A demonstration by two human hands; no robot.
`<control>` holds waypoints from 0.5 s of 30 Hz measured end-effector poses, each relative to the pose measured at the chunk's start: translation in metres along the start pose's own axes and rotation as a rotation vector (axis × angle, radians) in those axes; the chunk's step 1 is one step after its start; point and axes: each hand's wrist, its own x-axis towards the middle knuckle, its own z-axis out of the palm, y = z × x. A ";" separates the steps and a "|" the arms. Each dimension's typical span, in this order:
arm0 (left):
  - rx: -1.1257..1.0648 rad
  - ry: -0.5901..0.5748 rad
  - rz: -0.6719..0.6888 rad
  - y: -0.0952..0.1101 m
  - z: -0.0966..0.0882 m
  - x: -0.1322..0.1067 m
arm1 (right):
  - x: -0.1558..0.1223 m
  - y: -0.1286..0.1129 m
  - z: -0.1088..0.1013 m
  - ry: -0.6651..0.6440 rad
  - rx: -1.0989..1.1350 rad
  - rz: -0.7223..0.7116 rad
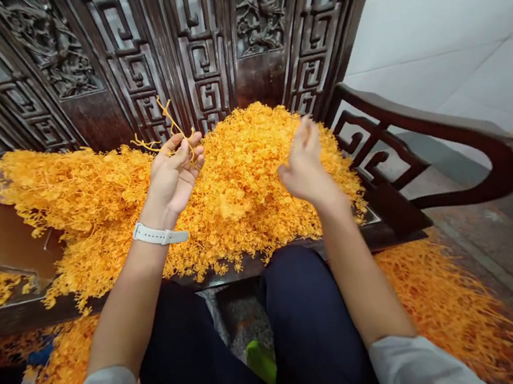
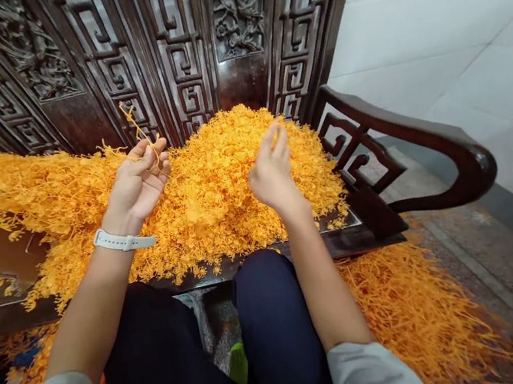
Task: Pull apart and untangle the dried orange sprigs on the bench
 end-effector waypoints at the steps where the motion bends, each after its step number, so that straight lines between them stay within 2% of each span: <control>1: -0.002 -0.017 0.001 0.000 0.005 -0.003 | -0.003 0.006 0.014 -0.084 -0.035 0.062; 2: 0.000 -0.031 0.002 -0.001 0.009 -0.006 | -0.005 0.008 0.024 -0.141 -0.031 0.100; 4: 0.015 -0.055 0.011 -0.002 0.017 -0.010 | -0.010 0.001 0.036 -0.176 0.089 0.094; 6: 0.029 -0.067 0.031 -0.003 0.023 -0.013 | -0.012 -0.013 0.037 -0.167 0.274 0.033; 9: 0.029 -0.075 0.067 -0.003 0.027 -0.013 | -0.014 -0.025 0.034 -0.253 0.466 -0.024; 12: 0.015 -0.089 0.113 -0.002 0.026 -0.012 | -0.013 -0.020 0.041 -0.315 0.451 -0.105; 15: 0.051 -0.095 0.138 -0.003 0.023 -0.010 | -0.011 -0.011 0.049 -0.272 0.575 -0.090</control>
